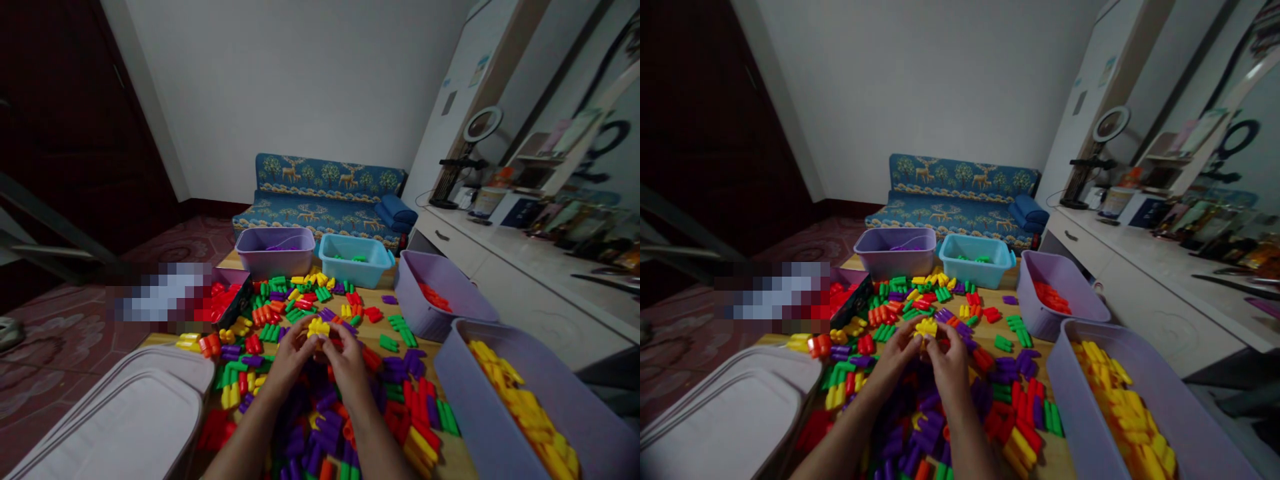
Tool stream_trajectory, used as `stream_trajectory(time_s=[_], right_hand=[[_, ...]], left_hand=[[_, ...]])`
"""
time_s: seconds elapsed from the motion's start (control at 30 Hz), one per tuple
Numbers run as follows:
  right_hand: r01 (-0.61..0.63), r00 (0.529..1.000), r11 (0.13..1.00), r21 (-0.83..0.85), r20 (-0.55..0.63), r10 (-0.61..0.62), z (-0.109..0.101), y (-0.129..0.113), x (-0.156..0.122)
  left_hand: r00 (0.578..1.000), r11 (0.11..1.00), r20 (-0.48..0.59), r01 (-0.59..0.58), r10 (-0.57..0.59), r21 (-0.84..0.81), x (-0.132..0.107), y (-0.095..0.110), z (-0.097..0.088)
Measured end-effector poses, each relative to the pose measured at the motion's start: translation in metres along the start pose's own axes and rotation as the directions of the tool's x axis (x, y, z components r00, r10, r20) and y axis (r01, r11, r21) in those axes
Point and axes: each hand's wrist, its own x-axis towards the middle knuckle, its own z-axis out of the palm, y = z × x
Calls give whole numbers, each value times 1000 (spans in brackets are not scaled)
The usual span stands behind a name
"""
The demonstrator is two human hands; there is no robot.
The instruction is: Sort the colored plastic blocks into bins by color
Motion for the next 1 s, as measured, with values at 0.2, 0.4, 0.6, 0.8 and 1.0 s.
stream_trajectory(time_s=[0.2, 0.4, 0.6, 0.8, 1.0], right_hand=[[11, 1000, 997, -80, 0, -11, -2, 1, 1], [68, 997, 990, -120, -27, -72, -3, 0, -1], [55, 998, 991, -119, -28, -59, -3, 1, 0], [7, 999, 994, -113, -36, -11, -3, 3, -1], [100, 989, 968, -231, -82, -122, -8, 3, 0]], left_hand=[[1000, 999, 14, -26, 26, 36, 3, -2, -1], [999, 999, -25, -41, 41, 5, 2, 8, -1], [997, 986, -56, 48, -58, -158, 0, 7, 3], [980, 912, -39, 167, -195, -374, 6, 0, -1], [971, 916, 60, 239, -232, -321, 1, 2, 5]])
